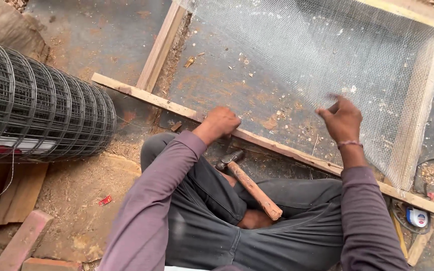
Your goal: The person is installing wire mesh onto a wooden frame using a hammer and nails while sitting on the floor of a workshop.
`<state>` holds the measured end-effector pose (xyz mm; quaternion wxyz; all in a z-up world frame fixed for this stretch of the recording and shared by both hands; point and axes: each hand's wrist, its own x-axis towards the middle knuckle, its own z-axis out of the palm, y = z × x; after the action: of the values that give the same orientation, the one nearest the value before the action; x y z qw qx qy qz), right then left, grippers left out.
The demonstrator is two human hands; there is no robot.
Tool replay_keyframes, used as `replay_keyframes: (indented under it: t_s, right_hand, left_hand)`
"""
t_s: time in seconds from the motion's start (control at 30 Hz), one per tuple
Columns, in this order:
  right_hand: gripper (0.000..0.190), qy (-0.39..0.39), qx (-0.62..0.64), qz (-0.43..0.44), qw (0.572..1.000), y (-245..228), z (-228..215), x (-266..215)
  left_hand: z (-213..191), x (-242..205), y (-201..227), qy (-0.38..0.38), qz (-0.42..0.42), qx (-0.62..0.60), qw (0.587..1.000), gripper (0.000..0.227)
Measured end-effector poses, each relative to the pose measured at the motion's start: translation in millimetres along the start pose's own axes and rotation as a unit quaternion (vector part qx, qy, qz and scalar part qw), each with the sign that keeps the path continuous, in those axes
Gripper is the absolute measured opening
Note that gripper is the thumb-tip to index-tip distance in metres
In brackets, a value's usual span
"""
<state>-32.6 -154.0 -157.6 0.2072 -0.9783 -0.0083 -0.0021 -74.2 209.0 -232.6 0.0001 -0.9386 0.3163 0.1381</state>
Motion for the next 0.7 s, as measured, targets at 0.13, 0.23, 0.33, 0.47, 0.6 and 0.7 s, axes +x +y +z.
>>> replay_keyframes:
  t_s: [0.13,0.23,0.33,0.47,0.6,0.7]
  right_hand:
    - [0.021,-0.086,0.007,-0.052,0.995,-29.6,-16.6,-38.4]
    - [0.013,-0.111,-0.1,-0.211,0.966,-33.6,0.1,-59.0]
    - [0.024,-0.022,-0.167,-0.303,0.938,-36.4,14.2,-75.8]
    - [0.014,-0.055,-0.177,-0.271,0.945,-40.4,36.0,-93.5]
    - [0.025,0.015,-0.215,-0.278,0.936,-45.5,41.1,-110.6]
    - [0.022,-0.06,-0.234,-0.243,0.939,-46.7,33.3,-119.6]
  left_hand:
    - [24.5,-2.8,-1.5,0.051,0.013,0.015,0.999,0.013]
    - [15.0,-25.0,9.6,0.107,0.026,-0.009,0.994,0.01]
    - [-59.2,-56.1,51.0,0.108,0.052,-0.047,0.992,0.011]
    - [-125.6,-45.7,101.7,0.305,0.142,0.046,0.941,0.043]
    - [-115.7,-10.5,128.7,0.342,0.149,0.107,0.921,0.05]
    - [-70.1,22.1,121.9,0.223,0.118,0.109,0.962,0.025]
